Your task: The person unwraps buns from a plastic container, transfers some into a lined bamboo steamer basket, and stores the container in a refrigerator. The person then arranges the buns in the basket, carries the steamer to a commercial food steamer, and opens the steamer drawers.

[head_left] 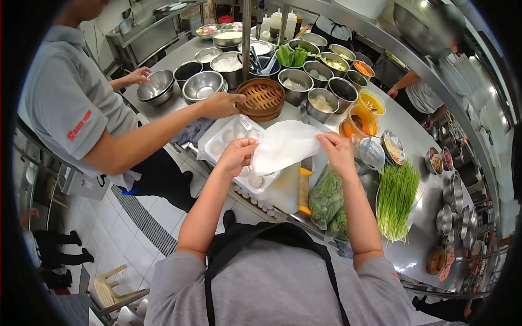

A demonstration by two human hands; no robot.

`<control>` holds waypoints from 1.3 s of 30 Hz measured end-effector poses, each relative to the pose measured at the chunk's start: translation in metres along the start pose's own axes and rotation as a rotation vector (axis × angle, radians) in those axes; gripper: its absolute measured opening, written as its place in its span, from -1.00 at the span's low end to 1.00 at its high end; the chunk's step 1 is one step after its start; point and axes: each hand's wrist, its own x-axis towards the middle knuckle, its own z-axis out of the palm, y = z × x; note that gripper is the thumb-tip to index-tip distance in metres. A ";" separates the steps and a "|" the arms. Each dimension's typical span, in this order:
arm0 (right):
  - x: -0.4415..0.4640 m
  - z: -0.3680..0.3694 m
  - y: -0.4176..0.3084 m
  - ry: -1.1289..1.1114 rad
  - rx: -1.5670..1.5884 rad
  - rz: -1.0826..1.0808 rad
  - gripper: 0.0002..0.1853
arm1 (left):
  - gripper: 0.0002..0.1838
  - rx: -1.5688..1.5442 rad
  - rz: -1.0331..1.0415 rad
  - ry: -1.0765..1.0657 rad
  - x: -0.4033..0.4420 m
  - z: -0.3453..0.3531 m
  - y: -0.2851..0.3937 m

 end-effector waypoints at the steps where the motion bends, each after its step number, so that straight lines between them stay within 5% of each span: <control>1: 0.004 -0.001 0.005 0.064 -0.062 -0.115 -0.77 | -0.84 0.001 0.004 0.000 0.000 -0.001 -0.002; 7: 0.033 0.003 0.003 0.121 0.512 0.149 -0.80 | -0.72 -0.152 -0.035 0.180 -0.007 -0.003 -0.012; 11: 0.076 0.000 -0.007 -0.005 0.775 -0.003 -0.81 | -0.48 0.029 0.025 0.263 -0.019 -0.016 0.003; 16: 0.161 0.020 -0.018 0.379 0.051 -0.274 -0.89 | -0.63 0.295 0.280 0.390 -0.046 -0.048 0.025; 18: 0.189 0.041 -0.032 0.592 -0.244 -0.707 -0.92 | -0.75 0.572 0.360 0.484 -0.067 -0.051 0.036; 21: 0.207 0.064 -0.049 0.564 -0.571 -1.011 -0.88 | -0.79 0.736 0.494 0.608 -0.102 -0.044 0.043; 24: 0.192 0.100 -0.036 0.414 -0.577 -1.229 -0.88 | -0.80 1.052 0.546 0.871 -0.137 -0.037 0.048; 31: 0.160 0.161 0.078 -0.104 -0.547 -0.902 -0.83 | -0.71 1.158 0.767 0.947 -0.131 -0.048 0.065; 33: 0.153 0.161 0.076 -0.169 -0.455 -0.826 -0.81 | -0.75 0.809 0.718 0.920 -0.108 -0.044 0.072; 35: 0.147 0.154 0.053 -0.345 -0.319 -0.516 -0.75 | -0.79 0.985 0.725 0.675 -0.079 -0.039 0.088; 38: 0.169 0.159 0.055 -0.248 -0.160 -0.309 -0.73 | -0.77 1.321 0.726 0.441 0.008 -0.024 0.113; 39: 0.176 0.160 0.055 -0.248 -0.164 -0.302 -0.73 | -0.76 1.492 0.548 0.418 0.037 -0.015 0.123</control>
